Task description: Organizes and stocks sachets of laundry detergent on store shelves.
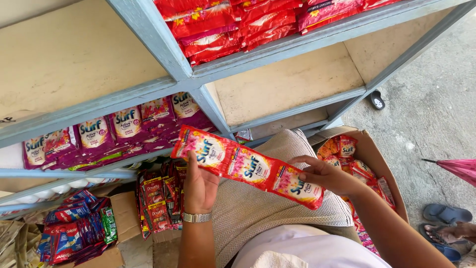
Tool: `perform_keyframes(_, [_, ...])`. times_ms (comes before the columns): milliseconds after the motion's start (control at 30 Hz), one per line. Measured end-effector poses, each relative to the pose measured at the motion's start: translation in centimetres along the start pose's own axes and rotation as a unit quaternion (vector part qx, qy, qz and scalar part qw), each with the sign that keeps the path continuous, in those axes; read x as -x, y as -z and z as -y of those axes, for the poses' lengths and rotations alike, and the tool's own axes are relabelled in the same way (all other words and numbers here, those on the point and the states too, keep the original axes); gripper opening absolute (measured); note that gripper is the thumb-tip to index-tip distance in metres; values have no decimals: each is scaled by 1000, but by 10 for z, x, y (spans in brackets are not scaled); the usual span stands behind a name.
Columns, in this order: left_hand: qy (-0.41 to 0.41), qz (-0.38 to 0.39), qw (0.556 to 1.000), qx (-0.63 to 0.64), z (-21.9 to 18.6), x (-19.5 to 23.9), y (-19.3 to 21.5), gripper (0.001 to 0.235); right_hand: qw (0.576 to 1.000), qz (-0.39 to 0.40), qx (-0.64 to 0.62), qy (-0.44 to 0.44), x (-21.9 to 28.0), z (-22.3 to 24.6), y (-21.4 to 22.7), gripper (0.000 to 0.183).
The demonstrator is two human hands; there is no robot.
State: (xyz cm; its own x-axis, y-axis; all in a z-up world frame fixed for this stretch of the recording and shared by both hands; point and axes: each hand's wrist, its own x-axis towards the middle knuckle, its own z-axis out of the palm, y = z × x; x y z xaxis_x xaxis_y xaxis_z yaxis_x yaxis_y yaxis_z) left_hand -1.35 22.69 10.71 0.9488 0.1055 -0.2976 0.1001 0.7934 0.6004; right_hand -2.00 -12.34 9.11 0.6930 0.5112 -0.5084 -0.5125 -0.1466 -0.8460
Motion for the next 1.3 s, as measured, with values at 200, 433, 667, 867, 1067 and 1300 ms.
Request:
perform_keyframes(200, [28, 38, 999, -9, 6, 13, -22, 58, 997, 44, -5, 65, -3, -4, 4, 36])
perform_keyframes(433, [57, 102, 993, 31, -18, 46, -66, 57, 960, -95, 251, 77, -7, 9, -1, 66])
perform_keyframes(667, [69, 140, 986, 60, -30, 54, -79, 58, 958, -9, 202, 203, -22, -17, 11, 21])
perform_keyframes(867, [103, 133, 981, 92, -22, 68, -83, 59, 910, -131, 324, 224, -12, 6, -14, 20])
perform_keyframes(1067, [102, 133, 979, 118, -22, 69, -88, 57, 975, -116, 170, 87, -17, 5, -18, 27])
perform_keyframes(1300, [73, 73, 988, 115, -15, 46, -57, 57, 984, -38, -136, 111, -21, -8, -20, 19])
